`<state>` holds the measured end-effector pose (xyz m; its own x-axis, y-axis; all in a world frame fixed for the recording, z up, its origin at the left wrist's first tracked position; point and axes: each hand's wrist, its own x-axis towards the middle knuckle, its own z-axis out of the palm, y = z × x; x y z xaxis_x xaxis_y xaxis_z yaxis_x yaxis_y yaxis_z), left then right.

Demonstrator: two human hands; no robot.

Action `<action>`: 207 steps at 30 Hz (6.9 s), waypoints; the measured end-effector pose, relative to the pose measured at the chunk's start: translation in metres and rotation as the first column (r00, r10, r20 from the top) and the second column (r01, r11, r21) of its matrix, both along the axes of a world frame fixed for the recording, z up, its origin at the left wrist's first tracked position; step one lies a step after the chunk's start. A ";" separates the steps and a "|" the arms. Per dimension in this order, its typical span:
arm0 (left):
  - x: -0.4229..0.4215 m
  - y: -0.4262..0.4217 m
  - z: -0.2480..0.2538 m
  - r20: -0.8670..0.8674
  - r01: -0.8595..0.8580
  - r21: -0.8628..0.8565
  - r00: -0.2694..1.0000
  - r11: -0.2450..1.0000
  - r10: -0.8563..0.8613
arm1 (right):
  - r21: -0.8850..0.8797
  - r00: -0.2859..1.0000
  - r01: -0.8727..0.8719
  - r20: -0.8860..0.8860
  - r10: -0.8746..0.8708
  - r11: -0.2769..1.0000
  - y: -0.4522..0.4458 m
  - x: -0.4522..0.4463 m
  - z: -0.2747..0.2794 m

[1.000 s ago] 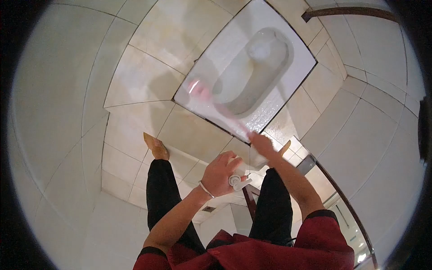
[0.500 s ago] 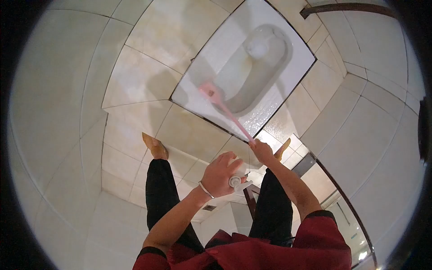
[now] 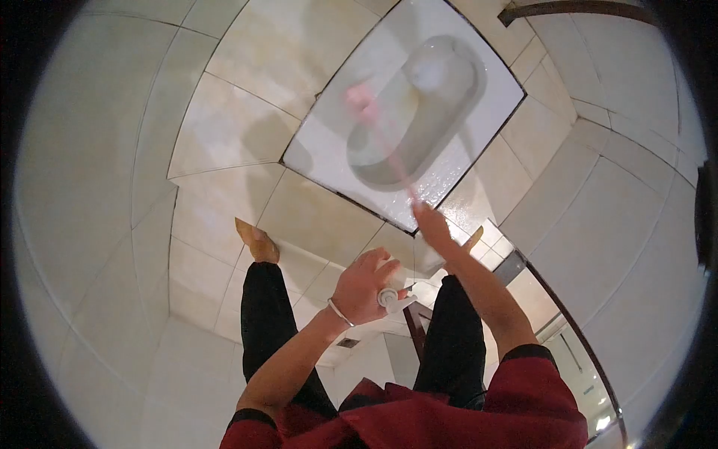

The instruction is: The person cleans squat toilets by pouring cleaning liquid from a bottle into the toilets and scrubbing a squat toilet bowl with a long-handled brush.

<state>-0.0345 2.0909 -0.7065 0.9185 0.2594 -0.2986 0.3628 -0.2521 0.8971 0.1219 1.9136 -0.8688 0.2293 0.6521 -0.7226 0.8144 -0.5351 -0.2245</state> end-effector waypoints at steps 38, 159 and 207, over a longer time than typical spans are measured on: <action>0.004 -0.017 0.000 -0.031 0.084 0.019 0.996 0.996 -0.083 | -0.009 0.946 -0.021 0.324 0.023 1.000 -0.156 0.164 0.038; 0.012 -0.033 0.006 0.010 0.104 0.012 0.995 0.995 -0.104 | 0.117 0.567 0.823 -0.213 -0.796 0.556 0.098 0.137 0.063; 0.003 0.020 0.019 0.090 -0.154 0.035 0.985 0.987 0.151 | -0.196 0.272 0.941 -0.054 -0.961 0.277 0.149 0.124 0.021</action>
